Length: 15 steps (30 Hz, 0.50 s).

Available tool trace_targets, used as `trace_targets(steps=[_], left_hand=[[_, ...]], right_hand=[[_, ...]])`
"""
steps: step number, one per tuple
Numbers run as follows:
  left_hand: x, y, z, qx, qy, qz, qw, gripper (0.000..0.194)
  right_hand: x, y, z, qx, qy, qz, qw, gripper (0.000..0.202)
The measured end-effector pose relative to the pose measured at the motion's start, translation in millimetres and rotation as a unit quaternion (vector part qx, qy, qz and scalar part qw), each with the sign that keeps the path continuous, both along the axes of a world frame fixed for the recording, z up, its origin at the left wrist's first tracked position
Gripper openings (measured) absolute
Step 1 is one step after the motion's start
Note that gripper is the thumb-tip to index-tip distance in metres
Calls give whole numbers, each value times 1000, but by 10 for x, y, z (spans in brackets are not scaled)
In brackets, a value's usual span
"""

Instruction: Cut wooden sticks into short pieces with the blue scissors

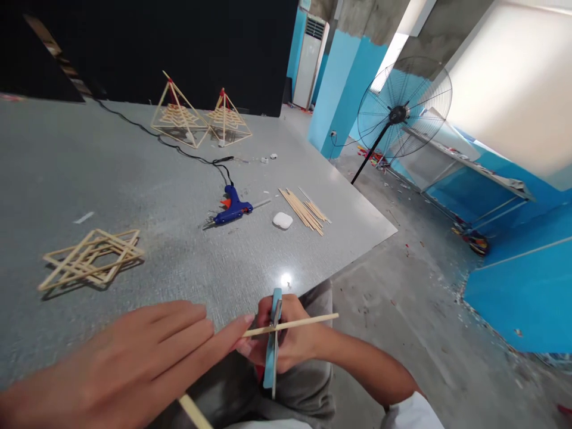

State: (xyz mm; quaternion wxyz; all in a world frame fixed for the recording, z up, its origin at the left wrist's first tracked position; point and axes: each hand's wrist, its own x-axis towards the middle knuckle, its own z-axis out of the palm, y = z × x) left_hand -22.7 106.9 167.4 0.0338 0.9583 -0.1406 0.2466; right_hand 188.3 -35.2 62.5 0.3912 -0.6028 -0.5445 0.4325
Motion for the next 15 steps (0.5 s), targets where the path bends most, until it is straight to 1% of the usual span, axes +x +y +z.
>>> trace_targets(steps=[1,3,5,6,7,8,9,10,11,12,13,14,15], left_hand=[[17,0,10,-6,-4,6,1000,35],[55,-14,3,-30,-30,25,999,25],[93,-29,-37,-72,-62,47,994,26],[112,-30,-63,-102,-73,59,990,29],[132,-23,-89,-142,-68,75,985,31],[153,-6,-111,-198,-52,92,974,32],[177,19,-127,-271,-30,110,956,34],[204,50,-139,-355,-5,126,926,37],[233,85,-145,-443,12,139,886,41],[264,119,-148,-526,21,143,838,46],[294,151,-148,-597,21,139,789,50],[321,176,-146,-654,18,127,746,54],[343,192,-143,-697,18,113,708,57]], right_hand=[[1,18,25,16,4,12,1000,44],[27,57,40,90,3,34,995,40],[91,95,17,163,2,41,986,40],[139,115,4,177,2,34,984,39],[198,137,-1,172,0,22,985,38],[268,163,10,151,-12,6,988,35],[348,195,39,118,-43,-13,992,32],[434,233,88,85,-98,-30,991,28],[524,278,152,56,-181,-40,981,24],[612,329,227,20,-291,-36,956,21],[695,384,305,-24,-411,-14,911,17],[767,441,379,-66,-502,12,862,15],[828,500,445,-93,-550,27,829,14]])
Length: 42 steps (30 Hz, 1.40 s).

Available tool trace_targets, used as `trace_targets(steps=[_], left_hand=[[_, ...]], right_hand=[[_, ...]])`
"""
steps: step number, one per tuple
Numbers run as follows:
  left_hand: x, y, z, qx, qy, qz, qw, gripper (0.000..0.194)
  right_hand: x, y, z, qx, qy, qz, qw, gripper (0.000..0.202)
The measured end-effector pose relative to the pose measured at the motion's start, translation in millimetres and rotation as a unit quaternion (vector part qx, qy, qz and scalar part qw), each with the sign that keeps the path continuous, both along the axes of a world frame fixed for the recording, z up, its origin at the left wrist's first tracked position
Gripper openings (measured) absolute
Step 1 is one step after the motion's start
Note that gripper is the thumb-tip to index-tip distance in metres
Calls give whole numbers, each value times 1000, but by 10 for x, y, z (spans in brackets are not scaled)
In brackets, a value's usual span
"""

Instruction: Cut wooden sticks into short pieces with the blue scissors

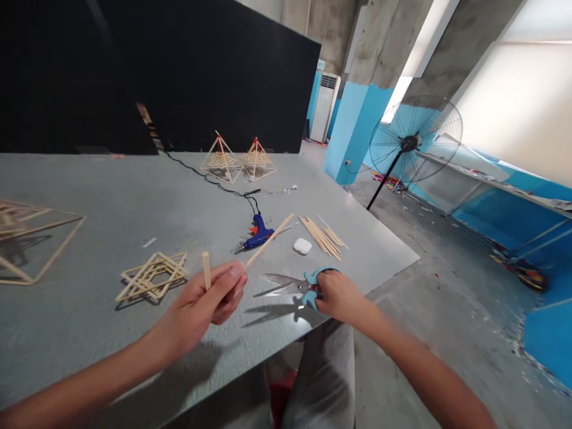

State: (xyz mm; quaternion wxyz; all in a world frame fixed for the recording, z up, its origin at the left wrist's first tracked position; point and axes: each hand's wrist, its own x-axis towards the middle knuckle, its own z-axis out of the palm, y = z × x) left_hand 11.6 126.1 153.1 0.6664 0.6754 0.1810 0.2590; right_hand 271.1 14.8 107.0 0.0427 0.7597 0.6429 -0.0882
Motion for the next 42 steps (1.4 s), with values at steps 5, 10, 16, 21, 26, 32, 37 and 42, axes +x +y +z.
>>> trace_targets(steps=[5,10,16,21,26,32,37,42], left_hand=[[18,-27,27,-109,-26,-31,993,64],[-5,-53,9,-142,-35,-53,988,65],[21,-32,-5,-182,-34,-56,981,66],[57,-38,-15,-186,-27,-49,981,64],[45,-56,-23,-180,-16,-51,982,63],[43,-63,-34,-164,-10,-59,985,61],[30,-48,-42,-140,-5,-54,989,57],[-70,-47,61,-93,-44,-59,993,56]], right_hand=[[148,255,168,-71,-79,30,994,19],[172,444,253,-158,-122,65,978,22],[103,511,213,-222,-156,58,961,23],[73,525,128,-192,-140,70,969,22],[102,515,78,-107,-88,87,986,24],[125,392,-90,2,5,53,999,16],[188,343,-257,125,160,-5,979,11],[208,344,-289,256,386,-74,883,57]])
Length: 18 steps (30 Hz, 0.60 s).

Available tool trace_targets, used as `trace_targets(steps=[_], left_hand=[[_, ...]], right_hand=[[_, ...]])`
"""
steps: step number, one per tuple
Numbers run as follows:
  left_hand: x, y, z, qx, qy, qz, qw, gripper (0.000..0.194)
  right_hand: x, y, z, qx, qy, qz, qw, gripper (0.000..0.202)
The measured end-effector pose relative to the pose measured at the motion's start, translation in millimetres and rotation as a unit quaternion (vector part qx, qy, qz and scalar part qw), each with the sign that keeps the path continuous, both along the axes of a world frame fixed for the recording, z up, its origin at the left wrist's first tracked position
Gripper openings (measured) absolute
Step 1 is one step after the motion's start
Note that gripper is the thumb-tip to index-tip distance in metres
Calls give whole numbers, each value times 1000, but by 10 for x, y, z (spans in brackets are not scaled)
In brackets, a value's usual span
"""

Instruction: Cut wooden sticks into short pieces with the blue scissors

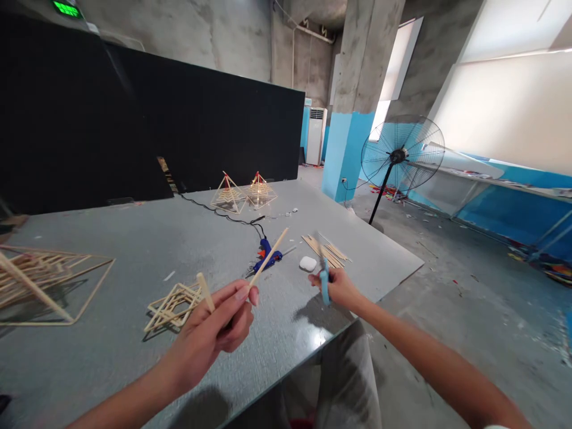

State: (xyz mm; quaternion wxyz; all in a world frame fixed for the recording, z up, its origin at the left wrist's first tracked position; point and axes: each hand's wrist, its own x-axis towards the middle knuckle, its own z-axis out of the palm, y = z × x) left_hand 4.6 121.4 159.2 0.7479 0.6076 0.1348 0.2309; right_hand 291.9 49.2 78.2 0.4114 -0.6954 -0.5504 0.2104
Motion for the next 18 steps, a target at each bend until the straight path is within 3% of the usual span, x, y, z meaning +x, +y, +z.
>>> trace_targets(steps=[3,6,10,14,18], left_hand=[[47,45,-71,19,35,-40,998,58],[172,138,-285,32,97,-80,992,63],[269,296,-518,98,155,-40,982,65],[272,426,-536,122,156,-14,980,64],[293,466,-538,125,131,2,984,63]], right_hand=[[-127,38,60,76,133,5,988,72],[-342,169,100,125,216,35,968,77],[-575,470,75,139,281,87,946,70],[-634,740,-27,136,336,121,924,66],[-610,836,-167,98,374,141,911,56]])
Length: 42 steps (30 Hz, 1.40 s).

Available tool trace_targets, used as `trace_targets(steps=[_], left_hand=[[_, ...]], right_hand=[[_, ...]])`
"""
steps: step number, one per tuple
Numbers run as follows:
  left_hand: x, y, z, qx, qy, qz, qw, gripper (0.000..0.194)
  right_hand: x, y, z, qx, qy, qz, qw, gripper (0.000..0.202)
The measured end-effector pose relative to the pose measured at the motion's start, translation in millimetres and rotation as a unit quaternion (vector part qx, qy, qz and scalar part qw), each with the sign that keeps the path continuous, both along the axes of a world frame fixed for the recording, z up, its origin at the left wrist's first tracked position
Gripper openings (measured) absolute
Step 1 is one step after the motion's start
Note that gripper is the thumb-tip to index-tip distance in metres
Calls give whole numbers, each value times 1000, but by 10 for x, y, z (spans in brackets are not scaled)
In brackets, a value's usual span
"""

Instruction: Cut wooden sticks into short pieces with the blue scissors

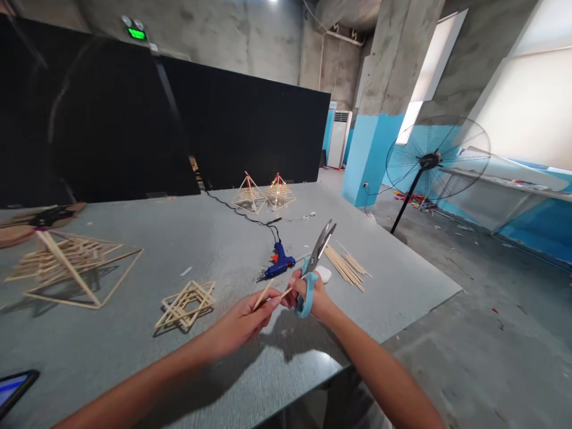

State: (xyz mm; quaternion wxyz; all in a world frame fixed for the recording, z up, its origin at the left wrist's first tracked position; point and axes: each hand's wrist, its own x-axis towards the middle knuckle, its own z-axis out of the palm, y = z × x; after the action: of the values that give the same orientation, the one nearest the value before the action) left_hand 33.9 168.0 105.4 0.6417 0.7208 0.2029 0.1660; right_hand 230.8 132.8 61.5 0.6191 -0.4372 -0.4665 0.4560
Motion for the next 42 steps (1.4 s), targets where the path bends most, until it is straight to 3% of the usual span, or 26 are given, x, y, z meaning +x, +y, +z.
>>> trace_targets(steps=[4,8,14,19,22,27,30,33,38,42], left_hand=[[13,-24,-41,5,-11,16,1000,61],[-13,-89,-48,2,-12,-5,1000,60],[-34,-226,28,-58,-16,-27,998,71],[-14,-235,14,-111,-24,-9,994,74],[5,-211,-64,-142,-10,-6,990,75],[49,-194,-192,-167,15,0,986,79],[59,-212,-204,-170,27,5,985,80],[59,-231,-185,-165,33,4,986,81],[54,-221,-164,-144,37,3,989,83],[44,-223,-146,-138,39,2,990,80]], right_hand=[[2,-42,-68,-44,23,42,998,52],[-21,-68,23,-64,45,52,996,56],[43,-62,243,-57,30,-41,997,57],[424,-151,318,-124,-108,-77,983,57],[928,-182,468,-213,-249,-89,941,55],[1609,-92,728,-369,-451,-84,808,46],[1692,8,737,-423,-518,-41,743,33],[1704,127,740,-454,-555,-4,697,36],[1902,274,879,-509,-574,24,641,41],[2025,298,914,-535,-576,25,617,42]])
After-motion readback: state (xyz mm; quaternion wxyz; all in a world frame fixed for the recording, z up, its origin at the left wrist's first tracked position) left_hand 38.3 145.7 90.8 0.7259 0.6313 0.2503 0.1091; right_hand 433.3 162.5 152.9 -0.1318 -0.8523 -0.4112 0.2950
